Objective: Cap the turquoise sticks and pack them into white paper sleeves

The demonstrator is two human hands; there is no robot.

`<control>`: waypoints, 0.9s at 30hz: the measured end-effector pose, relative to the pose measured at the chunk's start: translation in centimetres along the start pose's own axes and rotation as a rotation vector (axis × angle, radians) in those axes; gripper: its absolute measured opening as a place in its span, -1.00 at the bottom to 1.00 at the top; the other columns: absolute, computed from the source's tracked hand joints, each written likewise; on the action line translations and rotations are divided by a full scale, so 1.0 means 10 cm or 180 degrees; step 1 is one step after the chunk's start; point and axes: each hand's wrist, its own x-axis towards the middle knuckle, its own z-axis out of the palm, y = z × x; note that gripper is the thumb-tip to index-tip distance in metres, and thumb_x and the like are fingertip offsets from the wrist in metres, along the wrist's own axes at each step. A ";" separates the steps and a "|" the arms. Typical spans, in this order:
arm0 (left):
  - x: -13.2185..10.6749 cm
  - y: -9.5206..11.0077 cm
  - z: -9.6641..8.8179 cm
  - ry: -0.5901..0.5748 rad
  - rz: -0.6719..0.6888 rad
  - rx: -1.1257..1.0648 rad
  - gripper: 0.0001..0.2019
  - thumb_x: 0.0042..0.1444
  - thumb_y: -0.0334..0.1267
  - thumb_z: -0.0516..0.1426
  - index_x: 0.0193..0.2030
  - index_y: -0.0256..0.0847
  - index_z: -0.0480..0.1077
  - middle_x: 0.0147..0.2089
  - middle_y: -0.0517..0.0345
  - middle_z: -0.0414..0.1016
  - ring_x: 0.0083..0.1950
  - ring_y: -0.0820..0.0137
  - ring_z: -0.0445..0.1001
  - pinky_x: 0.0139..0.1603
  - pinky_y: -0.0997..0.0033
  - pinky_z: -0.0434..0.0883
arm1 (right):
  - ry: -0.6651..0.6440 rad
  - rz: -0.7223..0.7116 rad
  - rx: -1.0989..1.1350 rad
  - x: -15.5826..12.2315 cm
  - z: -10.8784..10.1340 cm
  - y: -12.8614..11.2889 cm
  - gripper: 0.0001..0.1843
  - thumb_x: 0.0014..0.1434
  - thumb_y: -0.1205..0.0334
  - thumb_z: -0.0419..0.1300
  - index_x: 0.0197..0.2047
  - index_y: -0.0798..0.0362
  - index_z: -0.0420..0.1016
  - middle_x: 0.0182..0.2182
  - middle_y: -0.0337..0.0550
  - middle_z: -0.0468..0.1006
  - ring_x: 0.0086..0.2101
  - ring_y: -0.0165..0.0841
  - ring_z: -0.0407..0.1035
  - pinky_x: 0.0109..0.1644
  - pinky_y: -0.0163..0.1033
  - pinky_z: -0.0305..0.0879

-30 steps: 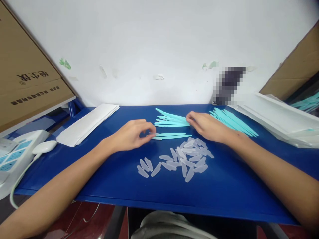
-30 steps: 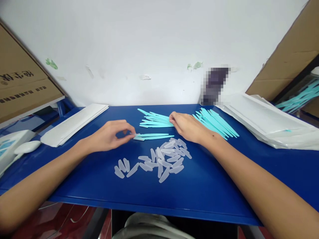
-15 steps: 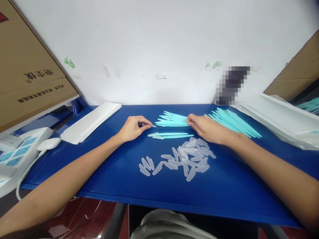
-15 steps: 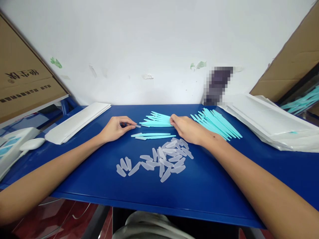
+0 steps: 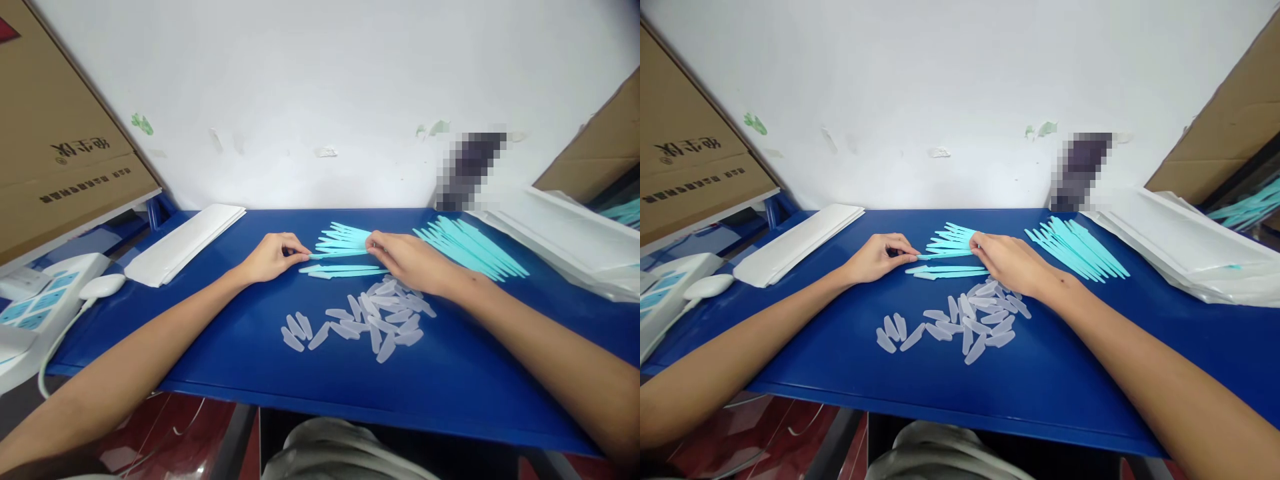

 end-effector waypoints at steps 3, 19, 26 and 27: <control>-0.01 0.03 0.01 -0.0063 0.0116 -0.0042 -0.81 0.22 -0.17 0.23 -0.16 -0.16 0.66 -0.24 0.06 0.59 -0.30 0.40 0.47 -0.31 0.40 0.36 | 0.0115 0.0044 0.0077 0.01 0.00 -0.05 -0.73 0.44 0.10 -0.13 -0.17 0.02 0.31 -0.35 -0.09 0.53 -0.43 -0.31 0.30 -0.32 -0.17 0.12; -0.08 0.31 -0.05 -0.0042 0.0618 0.0375 -0.80 0.30 -0.14 0.19 -0.08 -0.15 0.60 -0.11 0.05 0.59 -0.05 0.27 0.48 0.00 0.23 0.41 | 0.0011 0.0245 -0.0383 -0.02 -0.03 0.23 -0.65 0.40 0.05 -0.01 -0.08 0.00 0.55 -0.12 -0.04 0.62 -0.22 -0.20 0.46 -0.25 -0.15 0.20; -0.17 0.68 0.09 -0.0904 0.1401 0.0669 -0.80 0.30 -0.13 0.21 -0.09 -0.12 0.64 -0.07 -0.01 0.53 -0.04 0.23 0.41 0.04 0.19 0.35 | -0.0152 0.0447 -0.0107 0.00 -0.02 0.31 -0.76 0.34 0.08 0.09 -0.16 0.01 0.52 -0.37 -0.13 0.59 -0.37 -0.29 0.41 -0.32 -0.21 0.15; -0.17 0.71 0.10 -0.0989 0.1435 0.0696 -0.80 0.30 -0.12 0.21 -0.07 -0.10 0.64 -0.07 0.00 0.53 -0.05 0.22 0.41 0.03 0.19 0.35 | -0.0167 0.0446 -0.0057 0.00 -0.02 0.31 -0.76 0.34 0.08 0.09 -0.18 0.01 0.51 -0.38 -0.14 0.58 -0.39 -0.30 0.40 -0.33 -0.22 0.15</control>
